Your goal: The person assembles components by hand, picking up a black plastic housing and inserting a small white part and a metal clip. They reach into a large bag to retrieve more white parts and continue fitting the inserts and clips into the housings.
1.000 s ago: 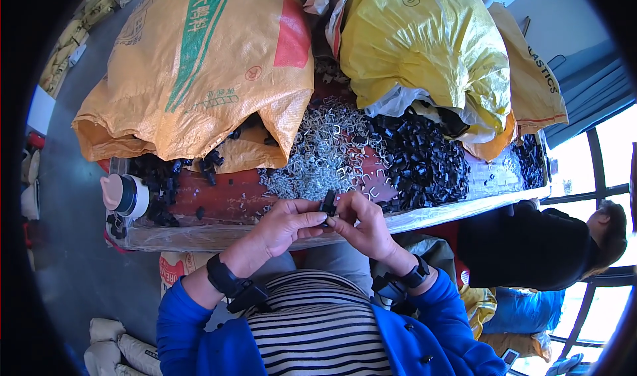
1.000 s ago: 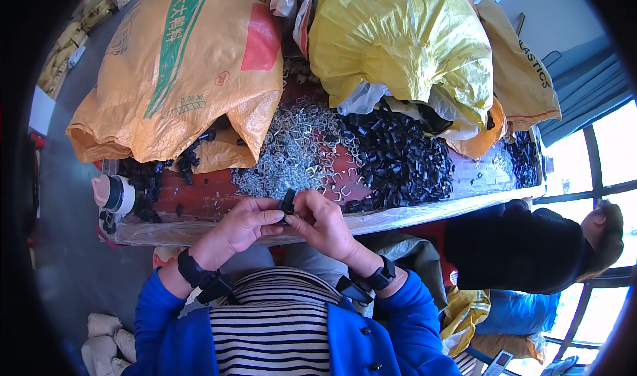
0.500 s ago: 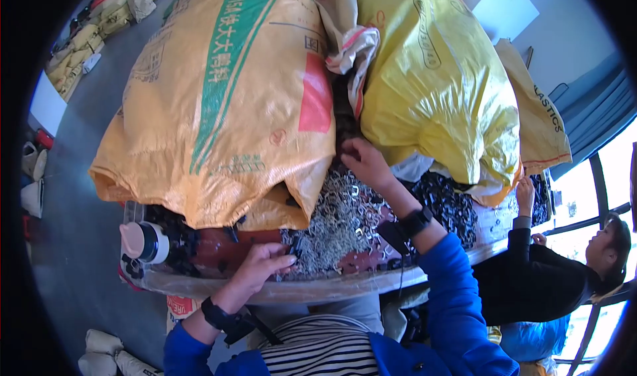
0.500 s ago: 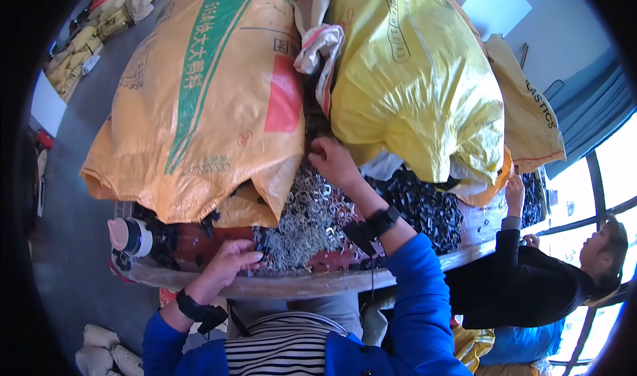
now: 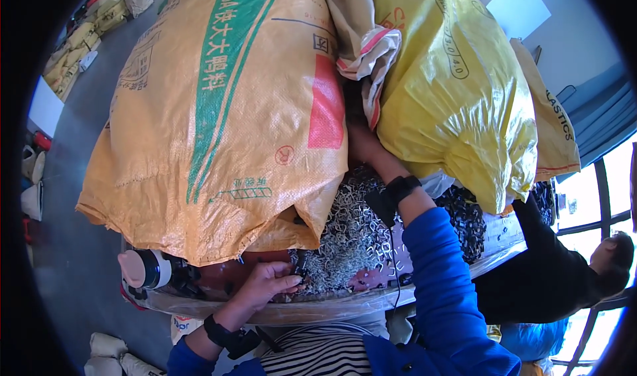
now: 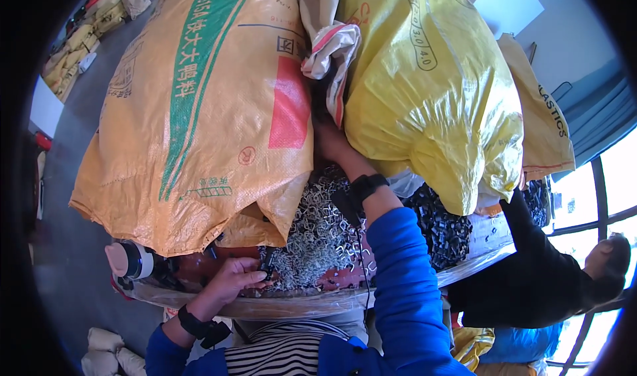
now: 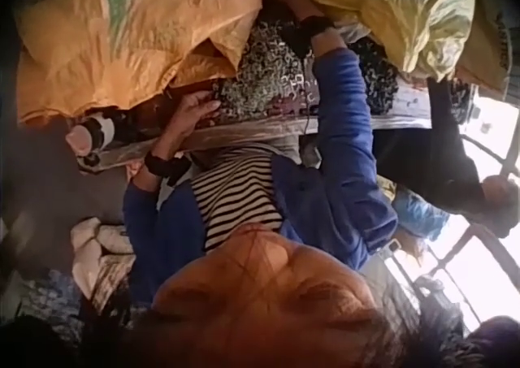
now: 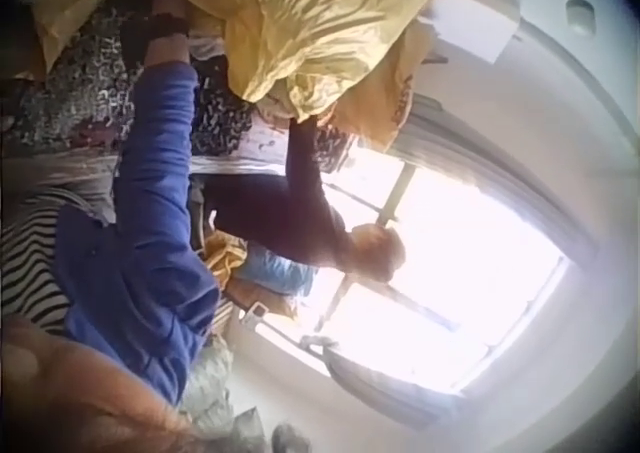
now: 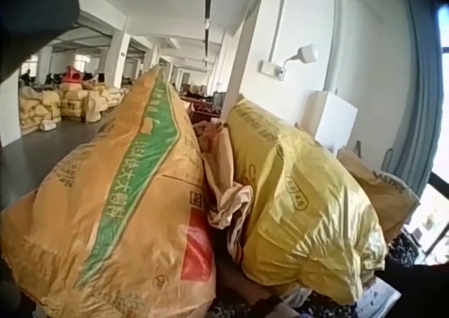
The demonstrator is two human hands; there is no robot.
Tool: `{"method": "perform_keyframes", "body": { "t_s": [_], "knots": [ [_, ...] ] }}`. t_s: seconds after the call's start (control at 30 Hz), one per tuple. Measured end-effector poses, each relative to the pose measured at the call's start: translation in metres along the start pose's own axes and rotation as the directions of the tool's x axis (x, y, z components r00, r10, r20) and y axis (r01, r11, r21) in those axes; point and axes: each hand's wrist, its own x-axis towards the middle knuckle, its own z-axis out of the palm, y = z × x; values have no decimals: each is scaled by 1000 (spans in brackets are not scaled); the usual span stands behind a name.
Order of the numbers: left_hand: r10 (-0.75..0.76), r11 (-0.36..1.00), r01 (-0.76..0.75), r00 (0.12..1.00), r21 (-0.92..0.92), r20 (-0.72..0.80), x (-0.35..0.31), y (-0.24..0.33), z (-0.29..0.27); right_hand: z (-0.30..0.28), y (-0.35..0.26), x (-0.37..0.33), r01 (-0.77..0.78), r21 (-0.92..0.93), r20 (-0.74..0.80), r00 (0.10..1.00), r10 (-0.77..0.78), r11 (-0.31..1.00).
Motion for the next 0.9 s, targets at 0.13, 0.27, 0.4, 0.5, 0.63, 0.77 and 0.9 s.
{"method": "perform_keyframes", "body": {
  "t_s": [0.13,0.27,0.4,0.5,0.63,0.77,0.9],
  "knots": [
    [49,998,-50,999,-25,-10,2,-5,-1,-8,14,-41,60,-260,131,991,-26,964],
    [82,996,-82,997,-48,1,2,-7,0,-73,37,-94,-191,11,397,902,171,981],
    [65,996,-66,998,-61,-12,-2,-9,-2,-110,43,-107,-192,74,214,961,173,979],
    [57,997,-58,998,-57,-22,-1,-8,-2,-105,41,-101,-251,92,201,952,229,964],
    [49,997,-52,998,-60,-44,-1,-6,1,-97,35,-91,-248,-8,113,962,247,969],
    [36,997,-40,998,-73,-47,-2,-5,3,-147,60,-82,-230,681,-60,929,366,695],
    [13,996,-18,999,-92,-47,0,-1,3,-185,56,-77,-651,-172,-308,748,588,739]
  ]
}}
